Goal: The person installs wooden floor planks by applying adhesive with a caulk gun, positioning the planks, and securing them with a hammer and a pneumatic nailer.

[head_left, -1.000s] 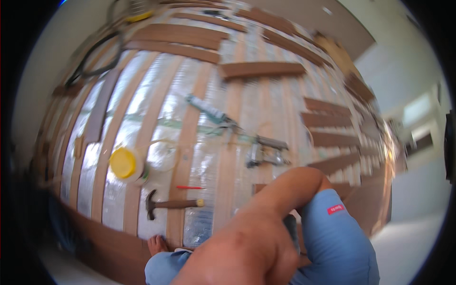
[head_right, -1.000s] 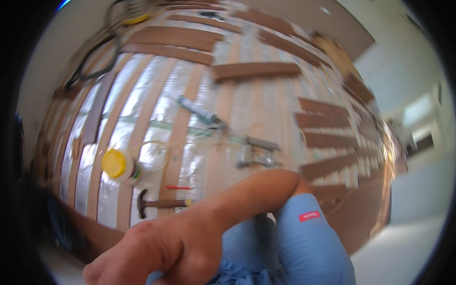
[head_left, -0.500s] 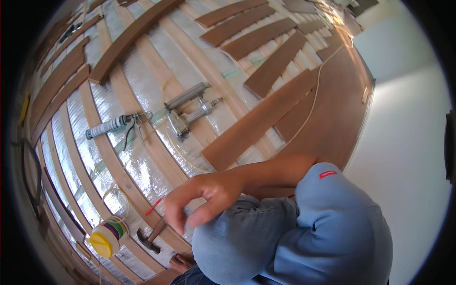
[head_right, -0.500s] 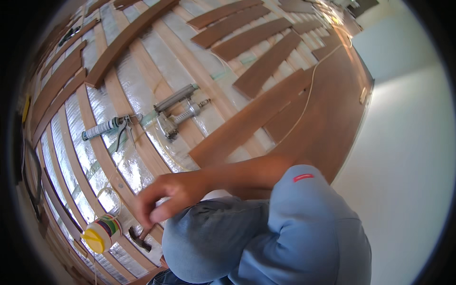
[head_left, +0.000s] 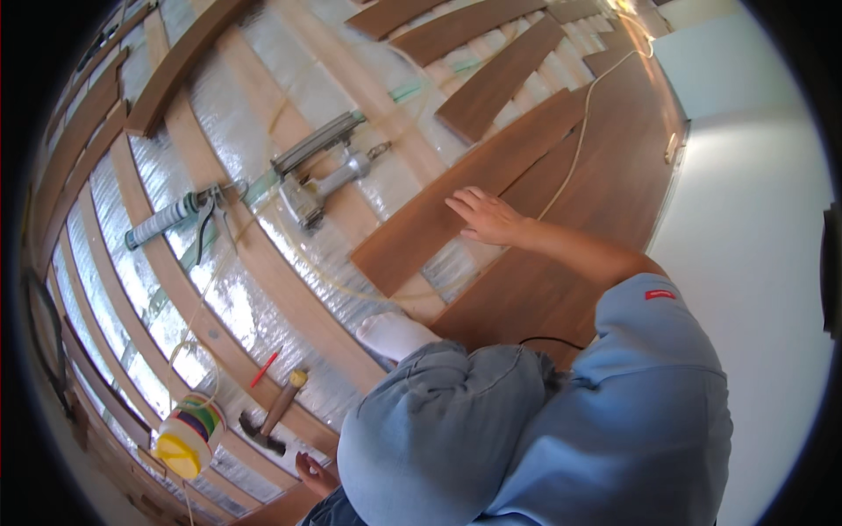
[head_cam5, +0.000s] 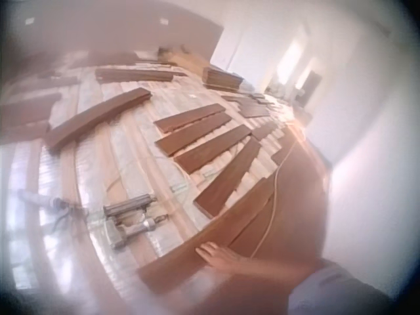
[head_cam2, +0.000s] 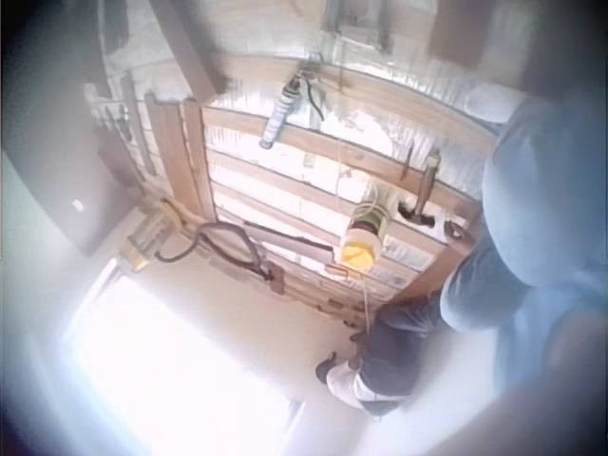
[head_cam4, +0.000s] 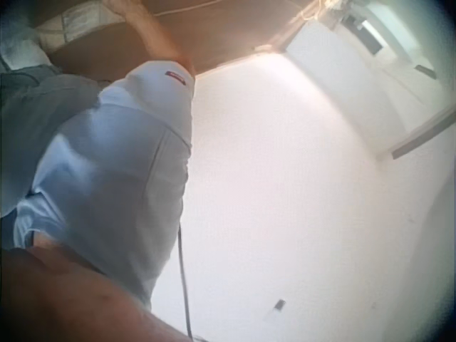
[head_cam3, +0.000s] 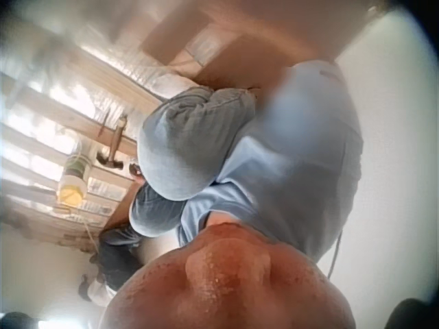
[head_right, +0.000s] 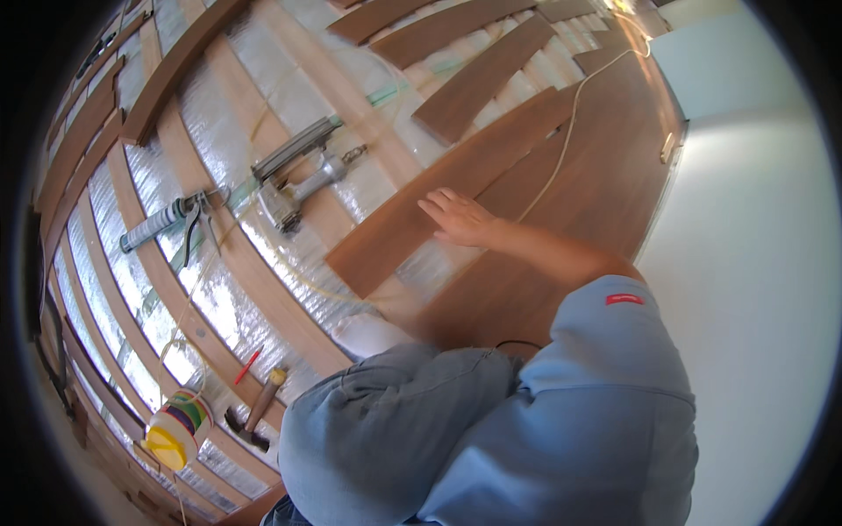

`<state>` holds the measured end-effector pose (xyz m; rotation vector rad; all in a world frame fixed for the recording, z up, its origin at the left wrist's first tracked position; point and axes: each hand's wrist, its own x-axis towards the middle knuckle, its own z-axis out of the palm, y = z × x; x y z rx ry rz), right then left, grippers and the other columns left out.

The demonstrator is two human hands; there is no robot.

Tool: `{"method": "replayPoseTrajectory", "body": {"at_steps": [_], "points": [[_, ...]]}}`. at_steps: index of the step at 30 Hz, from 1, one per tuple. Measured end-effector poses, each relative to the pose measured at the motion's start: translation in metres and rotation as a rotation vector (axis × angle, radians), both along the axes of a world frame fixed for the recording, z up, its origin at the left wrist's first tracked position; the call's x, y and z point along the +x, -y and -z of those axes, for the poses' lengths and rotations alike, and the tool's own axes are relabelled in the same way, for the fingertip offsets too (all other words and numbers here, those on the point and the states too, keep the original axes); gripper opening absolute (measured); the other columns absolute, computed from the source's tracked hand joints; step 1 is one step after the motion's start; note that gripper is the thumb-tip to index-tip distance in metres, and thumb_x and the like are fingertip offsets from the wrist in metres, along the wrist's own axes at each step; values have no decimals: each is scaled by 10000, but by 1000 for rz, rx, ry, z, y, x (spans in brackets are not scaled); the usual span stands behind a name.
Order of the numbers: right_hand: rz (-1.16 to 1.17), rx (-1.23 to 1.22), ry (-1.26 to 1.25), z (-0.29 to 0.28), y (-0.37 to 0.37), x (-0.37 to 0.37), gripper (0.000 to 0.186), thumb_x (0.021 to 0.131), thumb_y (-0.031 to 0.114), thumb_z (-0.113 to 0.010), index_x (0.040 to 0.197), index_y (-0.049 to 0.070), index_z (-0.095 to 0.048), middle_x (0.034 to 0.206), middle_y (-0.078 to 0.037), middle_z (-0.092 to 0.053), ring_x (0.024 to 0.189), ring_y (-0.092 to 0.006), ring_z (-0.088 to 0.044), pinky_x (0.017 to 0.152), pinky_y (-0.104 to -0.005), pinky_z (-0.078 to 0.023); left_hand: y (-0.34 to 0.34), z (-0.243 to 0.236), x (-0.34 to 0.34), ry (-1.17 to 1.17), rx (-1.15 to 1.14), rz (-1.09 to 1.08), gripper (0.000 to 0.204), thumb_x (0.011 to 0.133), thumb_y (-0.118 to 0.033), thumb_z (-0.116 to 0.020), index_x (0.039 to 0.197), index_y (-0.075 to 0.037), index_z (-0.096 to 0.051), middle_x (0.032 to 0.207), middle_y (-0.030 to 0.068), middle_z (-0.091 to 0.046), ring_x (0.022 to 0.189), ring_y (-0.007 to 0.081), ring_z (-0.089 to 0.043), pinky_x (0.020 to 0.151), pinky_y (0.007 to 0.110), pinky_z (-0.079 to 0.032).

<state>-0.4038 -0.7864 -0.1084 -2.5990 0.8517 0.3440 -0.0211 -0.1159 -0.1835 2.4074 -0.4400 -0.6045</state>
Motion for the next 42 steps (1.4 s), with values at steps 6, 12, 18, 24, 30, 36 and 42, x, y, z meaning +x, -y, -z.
{"method": "replayPoseTrajectory", "body": {"at_steps": [6, 12, 18, 24, 30, 36, 42], "points": [[-423, -164, -118, 8, 51, -8, 1095, 746, 319, -855, 1645, 180, -246, 1602, -249, -317, 1503, -417, -294, 1270, -514, -213, 10, -9, -21, -59, -46, 64, 369, 1071, -135, -557, 1389, 52, -543, 1232, 214, -671, 1129, 284, -661, 983, 394, -522], [-554, -103, -130, 16, 72, 24, 1231, 636, 386, -924, 1651, 230, -244, 1554, -289, -341, 1452, -478, -333, 1237, -558, -253, -17, 13, -34, -56, -68, -38, 362, 1066, -131, -570, 1399, 10, -555, 1190, 180, -685, 1073, 250, -669, 924, 363, -541], [-539, -129, -50, -25, 91, 24, 1214, 600, 350, -934, 1631, 247, -302, 1465, -318, -376, 1389, -510, -376, 1198, -577, -308, 28, -22, -41, -189, 60, -44, 309, 1060, -141, -596, 1334, 3, -617, 1121, 128, -709, 1003, 200, -680, 851, 333, -556], [-613, -56, 34, -70, 48, 131, 1158, 590, 315, -925, 1603, 187, -377, 1469, -317, -357, 1352, -527, -386, 1159, -573, -341, 72, -44, -41, -252, -137, -228, 300, 1057, -114, -575, 1314, 29, -630, 1223, 135, -707, 1116, 226, -682, 969, 341, -542], [-676, -28, 86, -81, -51, 192, 1250, 526, 313, -931, 1627, 192, -353, 1481, -312, -374, 1336, -511, -413, 1120, -583, -357, 171, -56, -23, -410, -321, 167, 332, 978, -219, -693, 1267, -56, -685, 1150, 129, -737, 1024, 253, -703, 919, 386, -556], [-804, 121, 148, -97, -190, 287, 1259, 557, 377, -943, 1636, 186, -325, 1476, -312, -373, 1319, -495, -425, 1101, -581, -368, 226, -63, -66, -881, -941, 184, 743, 903, -306, -815, 1508, -31, -483, 1374, 140, -626, 1199, 218, -611, 1037, 372, -504], [-925, 170, 323, -78, -227, 319, 1002, 773, 435, -846, 1606, 151, -367, 1528, -289, -358, 1356, -486, -412, 1122, -555, -360, 222, -79, -62, -1196, -1321, -582, 635, 961, -308, -742, 1470, -8, -509, 1424, 134, -606, 1275, 270, -608, 1102, 444, -476]]}}
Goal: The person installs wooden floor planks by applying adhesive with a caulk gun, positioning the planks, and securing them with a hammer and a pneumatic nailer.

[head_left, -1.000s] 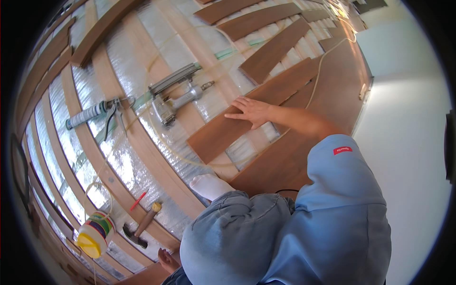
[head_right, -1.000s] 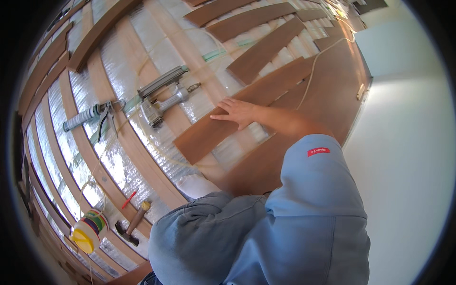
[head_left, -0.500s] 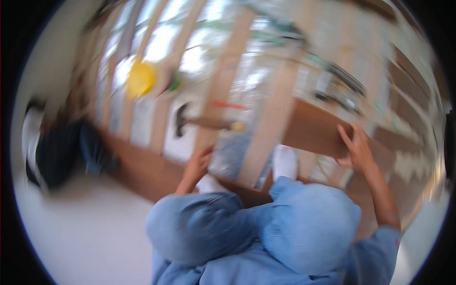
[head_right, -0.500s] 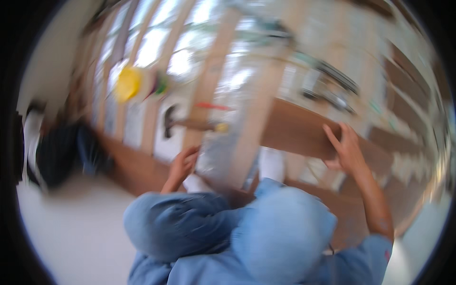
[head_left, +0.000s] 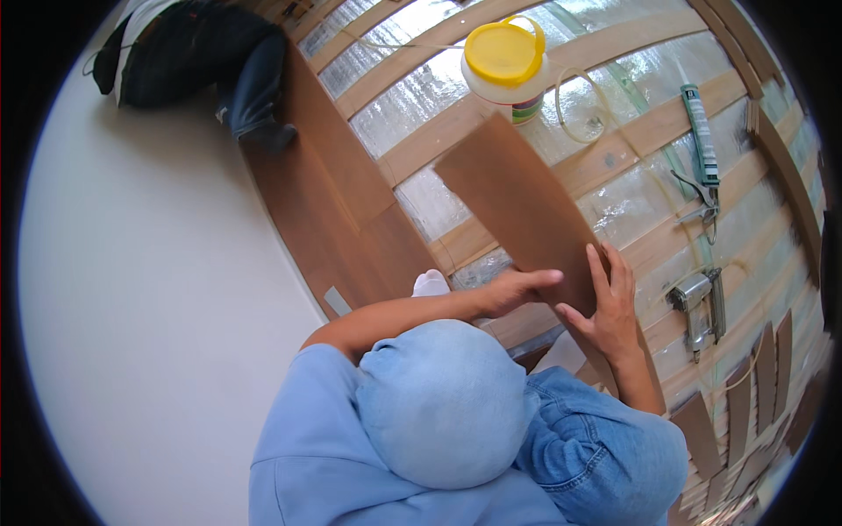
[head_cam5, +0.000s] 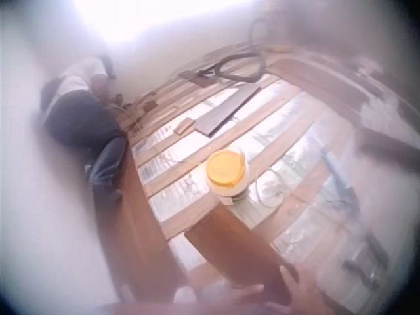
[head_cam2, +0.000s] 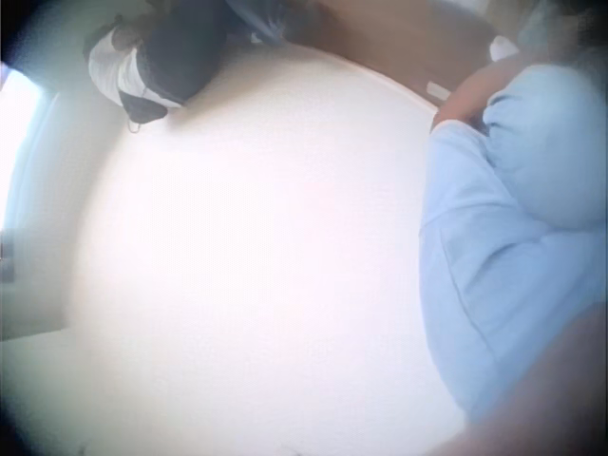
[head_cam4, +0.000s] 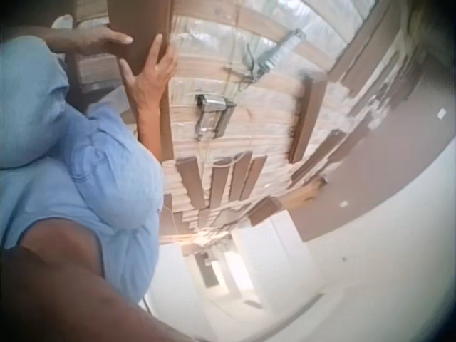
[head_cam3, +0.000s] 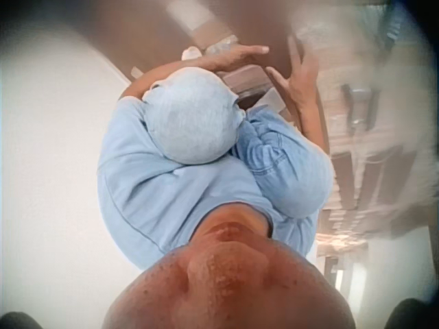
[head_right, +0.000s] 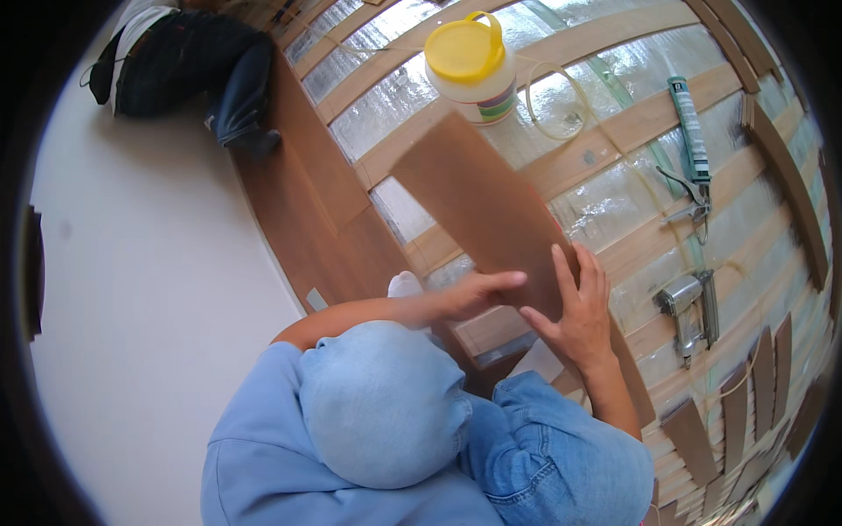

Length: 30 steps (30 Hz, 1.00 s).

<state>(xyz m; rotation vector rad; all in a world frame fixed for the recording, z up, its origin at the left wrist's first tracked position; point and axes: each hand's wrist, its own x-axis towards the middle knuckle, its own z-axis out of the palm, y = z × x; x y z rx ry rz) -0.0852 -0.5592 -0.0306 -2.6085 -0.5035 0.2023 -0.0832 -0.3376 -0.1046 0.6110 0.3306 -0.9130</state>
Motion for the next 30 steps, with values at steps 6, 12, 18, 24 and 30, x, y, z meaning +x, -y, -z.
{"method": "replayPoseTrajectory", "body": {"at_steps": [6, 12, 18, 24, 30], "points": [[366, 254, -578, 85, 111, -73, 474, 965, 373, -686, 1290, 31, -639, 1120, -234, -690, 1060, -399, -652, 929, -422, -507, -120, 17, 12, 2, 180, -283, 543, 973, -325, -686, 1413, -33, -562, 1363, 107, -658, 1246, 268, -636, 1039, 462, -511], [331, 100, -601, 101, 138, -97, 362, 999, 355, -650, 905, 6, -672, 704, -206, -615, 638, -353, -604, 616, -430, -464, -197, 12, 73, 6, 387, -518, 589, 971, -420, -705, 1415, -61, -559, 1362, 78, -659, 1265, 253, -618, 1068, 458, -482], [355, 321, -433, 89, 3, -41, 351, 1018, 356, -640, 921, 27, -716, 763, -219, -668, 693, -380, -665, 641, -431, -503, -237, 37, 121, 280, 377, -841, 594, 1001, -428, -676, 1469, -109, -497, 1429, 61, -606, 1293, 271, -594, 1111, 509, -449], [301, 443, -530, 112, -82, -22, 461, 1068, 429, -518, 939, 18, -682, 834, -260, -670, 798, -463, -651, 707, -494, -499, -276, 84, 125, 212, 579, -962, 463, 1029, -217, -659, 1440, -99, -479, 1396, 88, -605, 1284, 291, -580, 1062, 506, -512], [87, 238, 146, 143, -100, 32, 390, 935, 246, -701, 1261, 46, -628, 1177, -192, -607, 1073, -401, -593, 853, -483, -477, -293, 99, 156, 207, 573, -932, 420, 1044, -162, -616, 1438, -94, -488, 1389, 98, -607, 1255, 296, -597, 1064, 508, -521]]}}
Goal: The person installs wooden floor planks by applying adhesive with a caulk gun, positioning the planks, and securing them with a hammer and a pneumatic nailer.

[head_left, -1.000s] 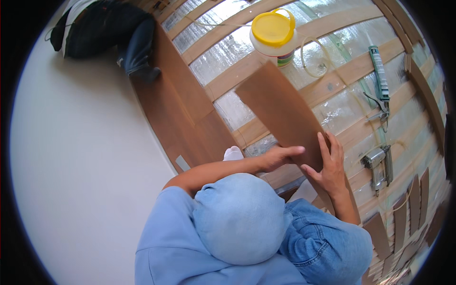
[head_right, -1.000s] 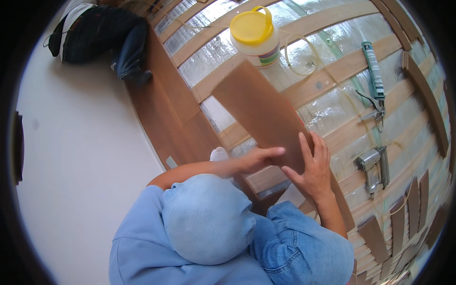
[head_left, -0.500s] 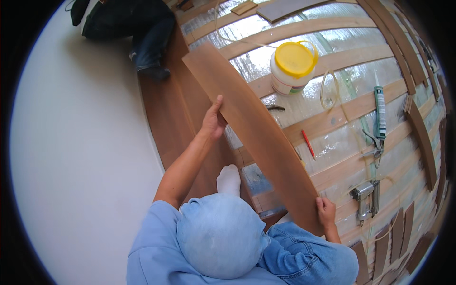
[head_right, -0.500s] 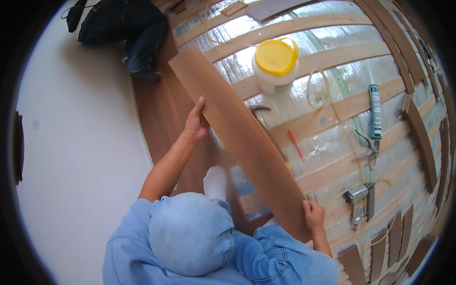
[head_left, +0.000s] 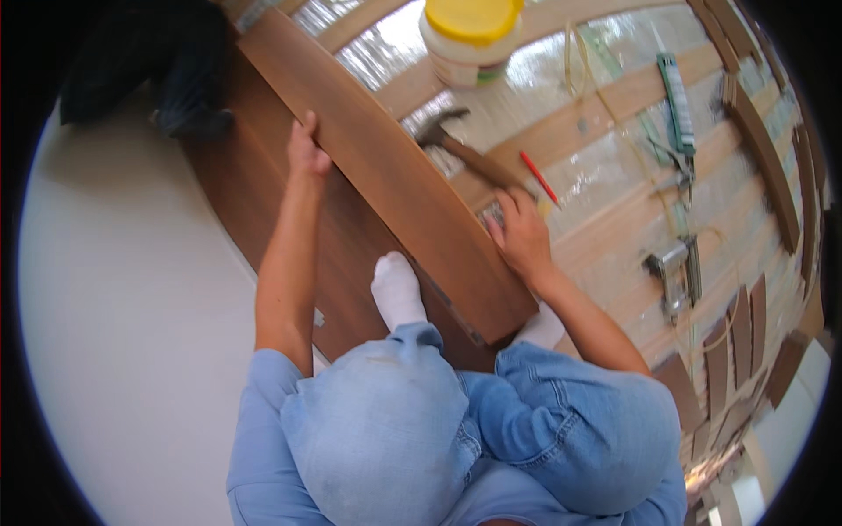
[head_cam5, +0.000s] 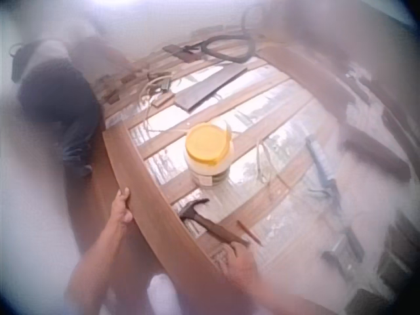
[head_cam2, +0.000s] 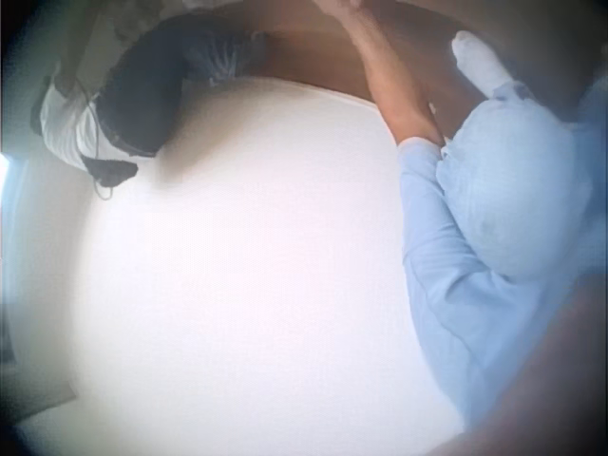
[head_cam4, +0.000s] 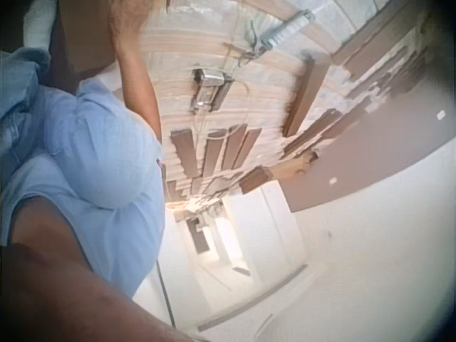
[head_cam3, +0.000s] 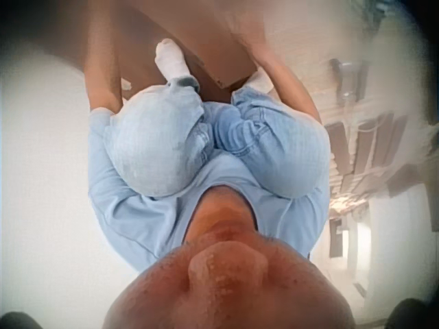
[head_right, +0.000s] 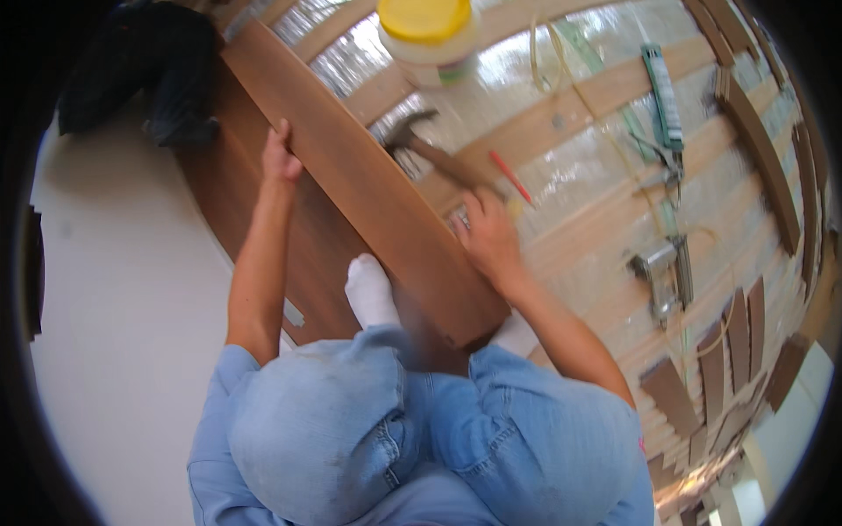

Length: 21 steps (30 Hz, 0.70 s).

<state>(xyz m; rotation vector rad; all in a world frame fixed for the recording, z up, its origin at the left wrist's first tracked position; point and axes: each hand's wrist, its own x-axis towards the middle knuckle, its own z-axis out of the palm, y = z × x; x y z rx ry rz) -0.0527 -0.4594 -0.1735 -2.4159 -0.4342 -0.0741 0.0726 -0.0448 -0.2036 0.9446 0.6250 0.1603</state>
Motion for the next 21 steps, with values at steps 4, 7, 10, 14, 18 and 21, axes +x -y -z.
{"method": "replayPoseTrajectory", "body": {"at_steps": [4, 7, 10, 14, 18, 21], "points": [[-82, -303, 242, 5, -12, 34, 607, 823, 243, -763, 1373, 54, -589, 1213, -150, -564, 1087, -312, -547, 909, -427, -462, -29, 6, 11, 43, 54, 47, 435, 1029, -217, -650, 1421, -91, -510, 1384, 91, -611, 1249, 303, -600, 1066, 509, -516], [-47, -315, 340, 20, 3, 61, 535, 835, 245, -757, 1311, 48, -612, 1158, -143, -579, 1018, -325, -555, 878, -436, -461, -30, 17, 15, 7, 69, 48, 458, 1020, -223, -665, 1430, -89, -510, 1383, 94, -613, 1267, 297, -588, 1073, 501, -511], [-91, -317, 172, 35, 30, 73, 410, 845, 251, -750, 1193, 61, -643, 1076, -134, -590, 984, -335, -563, 858, -458, -456, -28, 18, 23, -41, 148, 52, 467, 1020, -213, -665, 1441, -89, -507, 1387, 98, -615, 1291, 289, -572, 1089, 489, -501], [-43, -327, 217, 40, 43, 77, 427, 847, 243, -770, 1217, 77, -636, 1140, -129, -596, 1084, -328, -562, 915, -437, -451, -32, 24, 14, 4, 39, 59, 451, 1036, -198, -640, 1450, -87, -502, 1398, 96, -608, 1304, 284, -562, 1104, 481, -490], [71, -418, 202, 40, 72, 82, 412, 862, 269, -767, 1209, 85, -643, 1158, -121, -605, 1088, -328, -565, 922, -454, -446, -28, 26, 10, 10, 83, 22, 448, 1056, -192, -608, 1474, -89, -487, 1430, 97, -585, 1307, 292, -558, 1114, 488, -480], [167, -426, 294, 35, 98, 84, 344, 844, 279, -768, 1087, 81, -629, 1078, -113, -602, 1043, -329, -555, 866, -467, -450, -13, 30, 14, 8, 63, 39, 458, 1061, -194, -599, 1489, -87, -477, 1457, 95, -566, 1310, 286, -554, 1108, 478, -481]]}}
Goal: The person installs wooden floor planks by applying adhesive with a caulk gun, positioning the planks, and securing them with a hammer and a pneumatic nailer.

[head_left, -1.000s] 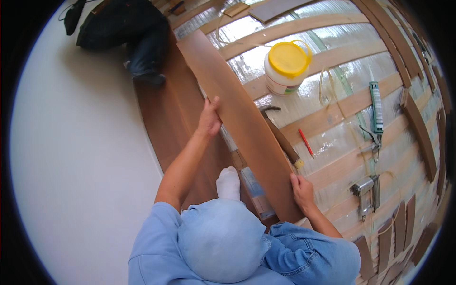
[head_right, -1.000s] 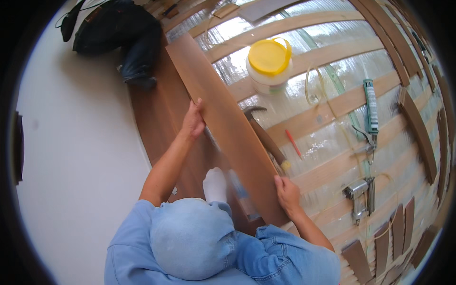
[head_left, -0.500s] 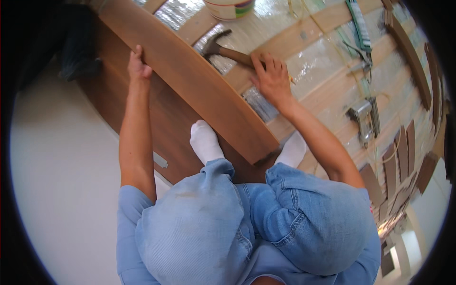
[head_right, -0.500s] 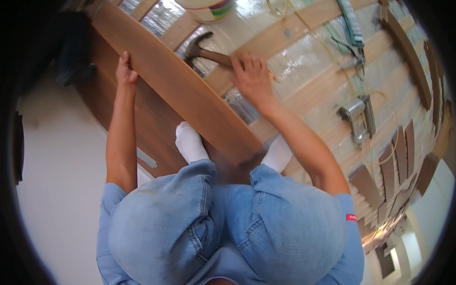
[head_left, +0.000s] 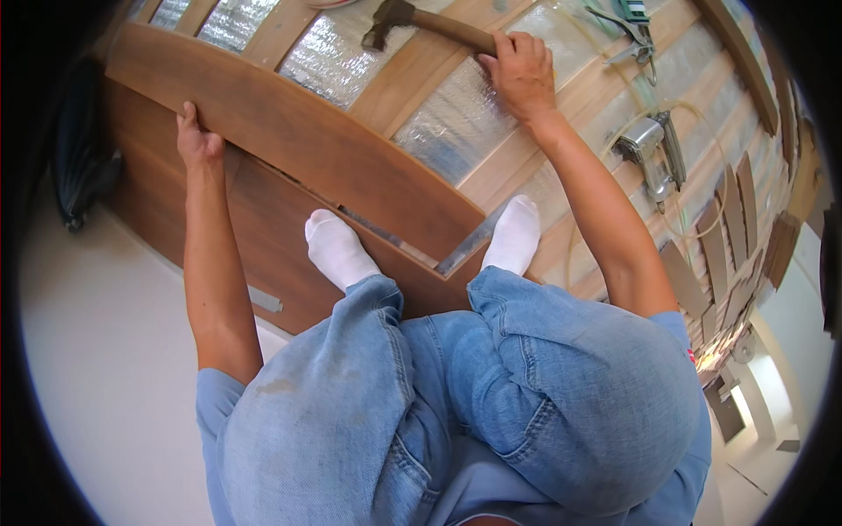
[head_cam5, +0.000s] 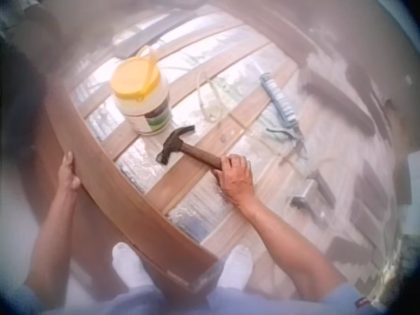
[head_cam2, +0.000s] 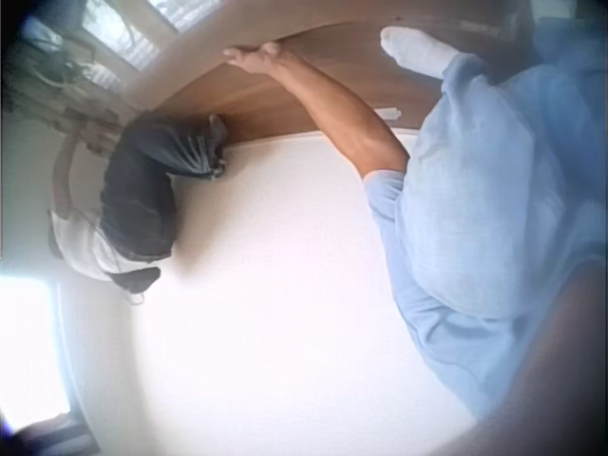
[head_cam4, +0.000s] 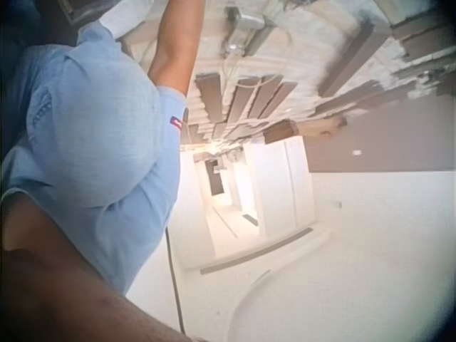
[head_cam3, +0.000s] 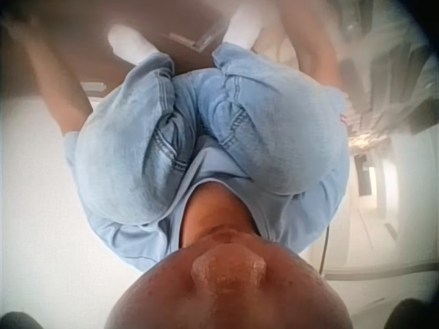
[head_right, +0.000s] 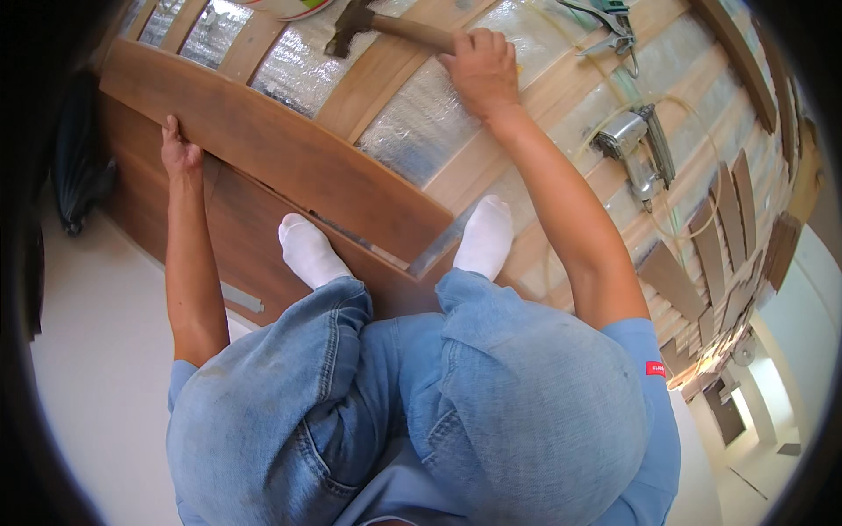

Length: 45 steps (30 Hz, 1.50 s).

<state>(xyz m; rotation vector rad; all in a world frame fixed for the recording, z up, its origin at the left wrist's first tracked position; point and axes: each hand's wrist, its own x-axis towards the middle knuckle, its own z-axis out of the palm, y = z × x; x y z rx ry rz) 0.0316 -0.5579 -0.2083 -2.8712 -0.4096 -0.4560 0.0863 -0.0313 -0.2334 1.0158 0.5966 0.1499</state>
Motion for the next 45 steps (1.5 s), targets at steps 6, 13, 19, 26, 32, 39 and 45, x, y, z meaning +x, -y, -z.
{"method": "replayPoseTrajectory", "body": {"at_steps": [6, 13, 19, 26, 32, 39, 45], "points": [[136, 41, -141, 12, 50, -23, 430, 890, 210, -691, 1292, 73, -620, 1114, -144, -635, 1065, -341, -600, 933, -477, -482, -6, 24, -13, -93, -9, 90, 563, 1052, -228, -617, 1549, -80, -399, 1534, 105, -506, 1387, 286, -502, 1161, 467, -438], [215, 249, -77, -26, 89, -37, 341, 926, 188, -680, 1225, 31, -637, 1156, -165, -618, 1111, -364, -578, 994, -468, -457, -4, 20, -19, -20, 176, 73, 400, 1066, -189, -592, 1414, -5, -514, 1357, 119, -634, 1230, 262, -621, 1068, 388, -510], [787, 622, -341, 36, 279, -12, 214, 990, 235, -594, 979, 76, -737, 1102, -100, -700, 942, -235, -665, 822, -370, -529, 52, -37, 7, -375, 924, 601, 428, 1035, -352, -527, 725, -73, -626, 622, 12, -563, 530, 138, -540, 491, 331, -440], [1020, 1949, -590, 37, 255, 42, 543, 961, 372, -723, 1291, -32, -570, 1260, -181, -627, 976, -247, -665, 853, -349, -578, 26, -83, -28, -723, 1174, 672, 610, 1061, -374, -474, 636, 23, -660, 530, 131, -651, 475, 260, -672, 513, 389, -572], [803, 2523, -411, 47, 265, 89, 472, 979, 237, -707, 1251, -107, -531, 1221, -196, -620, 992, -244, -669, 647, -269, -567, 71, -78, -88, -732, 1076, 669, 420, 1043, -309, -524, 842, 16, -698, 605, 124, -684, 507, 232, -687, 522, 379, -576], [240, 2537, -127, 24, 275, 88, 580, 939, -99, -458, 1505, -156, -344, 1518, -269, -481, 1297, -308, -567, 735, -215, -515, 87, -79, -118, -595, 828, 702, 332, 1043, -300, -569, 973, 1, -691, 669, 91, -684, 552, 172, -669, 516, 330, -556], [-64, 2285, -84, -45, 295, -71, 611, 920, -60, -490, 1519, -86, -369, 1576, -258, -425, 1446, -375, -445, 1165, -468, -432, 120, -99, -129, -472, 788, 748, 302, 1037, -291, -599, 1020, -2, -683, 753, 69, -695, 660, 140, -670, 619, 306, -547]]}}
